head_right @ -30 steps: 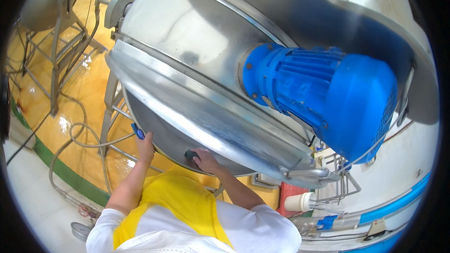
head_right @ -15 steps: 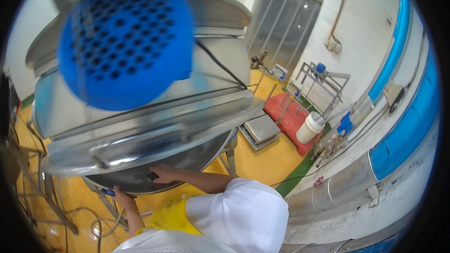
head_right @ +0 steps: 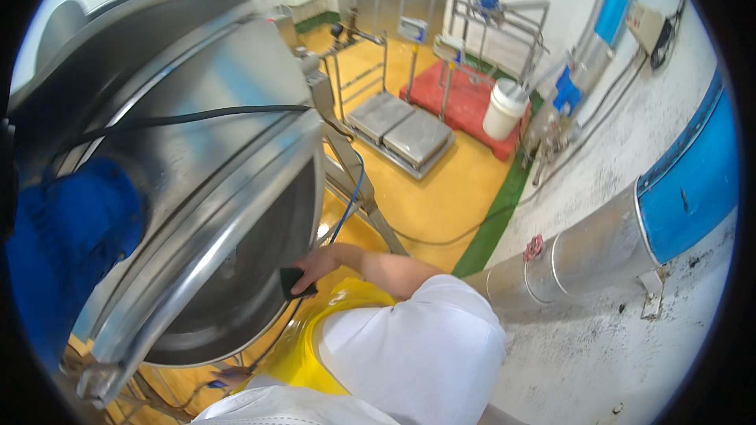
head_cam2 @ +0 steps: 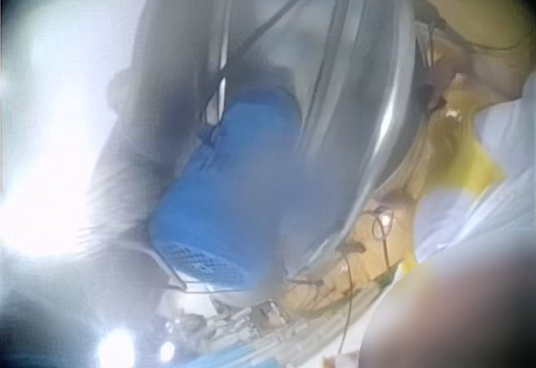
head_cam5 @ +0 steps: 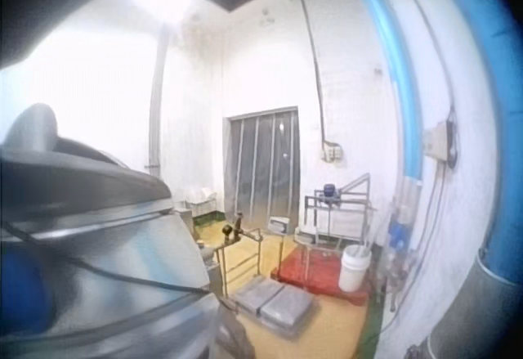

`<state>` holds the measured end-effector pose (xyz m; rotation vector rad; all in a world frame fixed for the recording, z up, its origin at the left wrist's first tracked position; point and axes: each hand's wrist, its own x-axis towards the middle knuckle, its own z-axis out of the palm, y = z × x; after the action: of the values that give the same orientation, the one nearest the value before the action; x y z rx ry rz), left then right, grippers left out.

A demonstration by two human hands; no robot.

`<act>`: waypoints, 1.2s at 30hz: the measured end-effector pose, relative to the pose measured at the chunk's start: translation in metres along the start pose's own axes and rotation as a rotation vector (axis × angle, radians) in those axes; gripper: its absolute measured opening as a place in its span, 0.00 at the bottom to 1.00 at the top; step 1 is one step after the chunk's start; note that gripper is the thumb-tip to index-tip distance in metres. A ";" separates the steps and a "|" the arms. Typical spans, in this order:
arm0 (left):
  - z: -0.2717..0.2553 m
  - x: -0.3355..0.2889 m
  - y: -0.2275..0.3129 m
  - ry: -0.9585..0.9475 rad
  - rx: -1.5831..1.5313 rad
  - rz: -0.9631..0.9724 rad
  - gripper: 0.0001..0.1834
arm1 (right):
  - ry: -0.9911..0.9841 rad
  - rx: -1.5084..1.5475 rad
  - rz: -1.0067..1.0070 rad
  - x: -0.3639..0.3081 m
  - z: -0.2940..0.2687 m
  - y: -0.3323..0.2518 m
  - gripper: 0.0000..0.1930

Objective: The person scrubs the interior and exterior of a large stainless steel kettle using a sponge and a blue hose. They wipe the inside surface, then move around the kettle to scrub the outside and rinse it with water.

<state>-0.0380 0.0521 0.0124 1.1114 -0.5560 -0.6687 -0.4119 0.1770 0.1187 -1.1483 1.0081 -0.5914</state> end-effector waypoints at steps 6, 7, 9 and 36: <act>-0.004 -0.067 -0.051 -0.644 0.518 0.080 0.12 | -0.014 0.182 0.186 -0.061 -0.052 0.132 0.15; -0.004 -0.079 -0.061 -0.830 0.585 0.069 0.11 | 0.114 0.242 0.276 -0.070 -0.059 0.163 0.15; 0.004 -0.102 -0.076 -1.209 0.673 0.050 0.11 | 0.393 0.249 0.416 -0.086 -0.069 0.236 0.14; 0.232 -0.344 -0.026 -2.037 -0.098 0.437 0.11 | 1.375 0.565 -0.943 -0.270 -0.111 0.037 0.09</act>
<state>-0.4407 0.1511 0.0426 -0.2158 -2.3233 -1.2518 -0.6369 0.3601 0.1696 -0.5196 1.1877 -2.4542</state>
